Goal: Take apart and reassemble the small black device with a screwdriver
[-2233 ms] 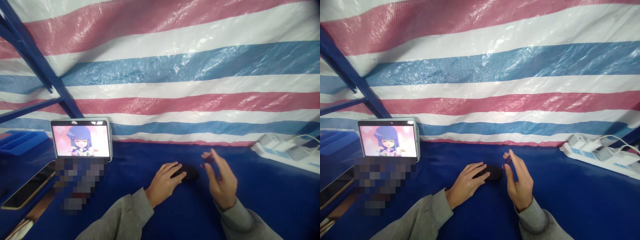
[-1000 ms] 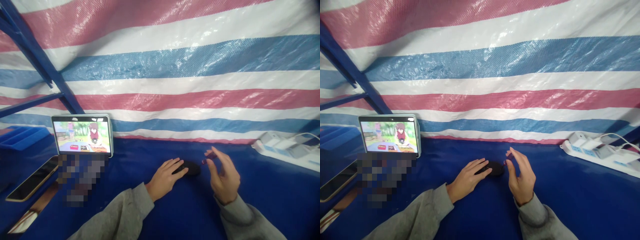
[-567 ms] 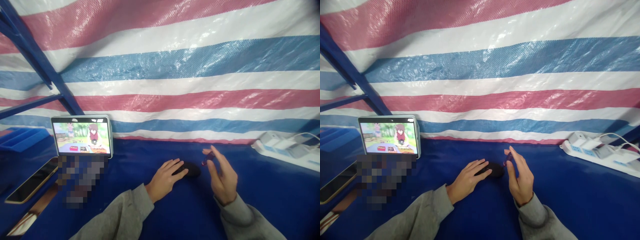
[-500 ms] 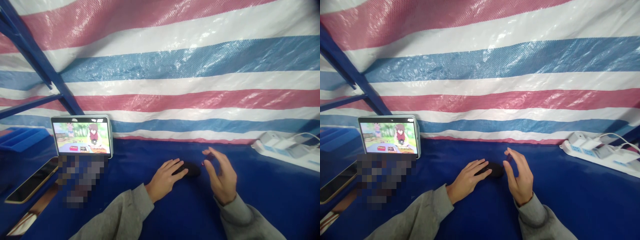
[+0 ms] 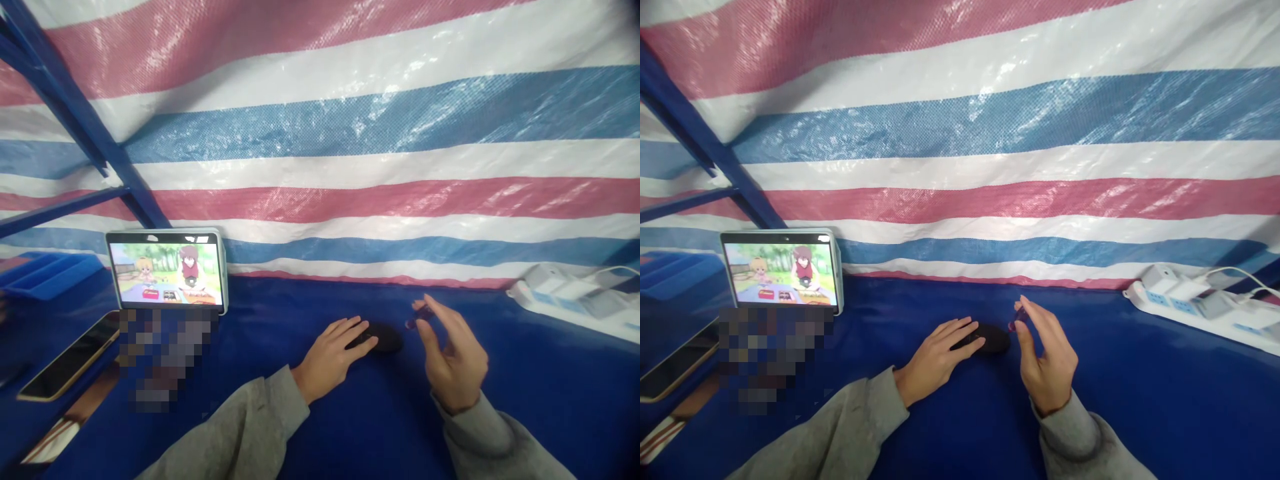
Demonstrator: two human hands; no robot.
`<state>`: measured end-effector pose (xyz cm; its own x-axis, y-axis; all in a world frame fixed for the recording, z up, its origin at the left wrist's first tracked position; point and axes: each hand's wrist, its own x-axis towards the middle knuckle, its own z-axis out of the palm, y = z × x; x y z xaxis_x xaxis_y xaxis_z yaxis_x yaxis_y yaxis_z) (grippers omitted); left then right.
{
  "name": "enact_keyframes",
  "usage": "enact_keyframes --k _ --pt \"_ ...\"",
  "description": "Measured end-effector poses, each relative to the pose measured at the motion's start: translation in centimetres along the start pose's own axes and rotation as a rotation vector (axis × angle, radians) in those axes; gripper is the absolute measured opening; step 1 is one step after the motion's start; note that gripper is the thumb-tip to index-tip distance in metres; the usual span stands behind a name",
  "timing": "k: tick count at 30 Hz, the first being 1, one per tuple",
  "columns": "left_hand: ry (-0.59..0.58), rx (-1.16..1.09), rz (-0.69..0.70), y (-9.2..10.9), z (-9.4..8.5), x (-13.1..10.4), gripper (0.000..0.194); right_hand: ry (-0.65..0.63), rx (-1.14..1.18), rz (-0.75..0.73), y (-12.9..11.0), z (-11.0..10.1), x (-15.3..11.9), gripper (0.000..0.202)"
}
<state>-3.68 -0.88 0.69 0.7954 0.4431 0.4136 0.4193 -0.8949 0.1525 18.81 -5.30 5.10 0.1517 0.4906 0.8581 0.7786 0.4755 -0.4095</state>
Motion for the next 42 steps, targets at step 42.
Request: enact_keyframes --k 42 --pt "0.041 -0.005 -0.010 0.16 -0.19 0.04 0.049 0.027 -0.023 0.025 -0.44 -0.25 0.30 0.038"
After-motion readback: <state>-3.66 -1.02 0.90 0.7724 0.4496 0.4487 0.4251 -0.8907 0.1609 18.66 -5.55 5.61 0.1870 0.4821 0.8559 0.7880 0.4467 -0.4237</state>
